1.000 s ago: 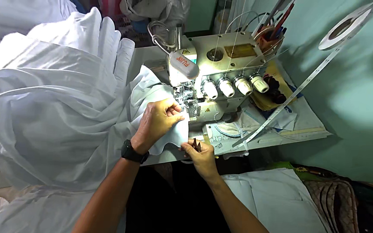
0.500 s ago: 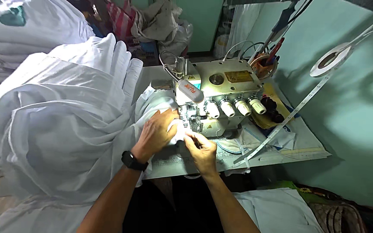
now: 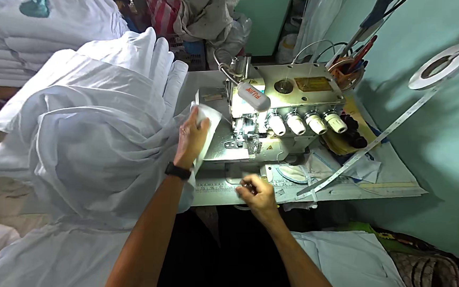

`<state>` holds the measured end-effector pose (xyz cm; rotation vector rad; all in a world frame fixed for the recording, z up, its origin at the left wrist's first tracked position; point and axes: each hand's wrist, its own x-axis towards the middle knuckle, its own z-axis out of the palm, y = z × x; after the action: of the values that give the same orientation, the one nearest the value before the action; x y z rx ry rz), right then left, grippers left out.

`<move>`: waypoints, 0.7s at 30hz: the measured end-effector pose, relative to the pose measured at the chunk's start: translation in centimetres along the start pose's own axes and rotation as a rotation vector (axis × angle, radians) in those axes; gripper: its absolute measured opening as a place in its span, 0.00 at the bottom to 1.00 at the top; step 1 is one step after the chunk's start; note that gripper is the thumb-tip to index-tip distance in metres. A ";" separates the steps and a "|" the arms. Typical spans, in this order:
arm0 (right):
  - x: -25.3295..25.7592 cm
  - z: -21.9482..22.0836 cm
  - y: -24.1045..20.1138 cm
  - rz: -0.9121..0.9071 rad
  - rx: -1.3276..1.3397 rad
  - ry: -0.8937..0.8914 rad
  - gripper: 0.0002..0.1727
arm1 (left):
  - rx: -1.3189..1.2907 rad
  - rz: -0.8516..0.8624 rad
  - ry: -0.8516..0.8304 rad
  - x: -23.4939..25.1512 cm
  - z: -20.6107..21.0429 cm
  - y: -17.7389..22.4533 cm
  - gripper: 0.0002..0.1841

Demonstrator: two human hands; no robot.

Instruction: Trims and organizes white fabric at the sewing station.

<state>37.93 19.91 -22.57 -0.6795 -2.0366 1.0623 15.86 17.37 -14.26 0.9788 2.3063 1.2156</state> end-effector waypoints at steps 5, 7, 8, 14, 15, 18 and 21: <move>5.6 -1.9 -4.1 -0.296 -0.556 0.009 0.19 | 0.054 0.011 0.028 -9.2 1.1 -1.9 0.51; 7.1 -1.4 -6.2 -0.299 -0.759 -0.065 0.13 | 0.113 0.040 0.089 -10.3 1.7 -2.6 0.39; 7.6 -0.9 -7.1 -0.280 -0.809 -0.102 0.13 | 0.145 0.061 0.134 -10.6 2.0 -3.0 0.33; 6.6 0.4 -5.9 -0.317 -0.553 -0.082 0.14 | 0.055 0.290 0.178 -16.6 1.1 -5.2 0.18; 5.5 0.5 -5.2 -0.329 -0.480 -0.048 0.13 | -0.014 0.349 0.183 -18.0 0.9 -6.3 0.15; 2.1 1.7 -2.7 -0.322 -0.322 -0.017 0.16 | -0.205 0.446 0.180 -21.3 0.4 -8.4 0.11; 0.2 3.5 -1.0 -0.344 -0.341 0.001 0.16 | -0.277 0.437 0.148 -23.0 0.4 -9.0 0.13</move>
<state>34.91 17.92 -23.07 -0.4683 -2.2549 0.5233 28.43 -2.43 -22.11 1.3687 2.0057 1.7772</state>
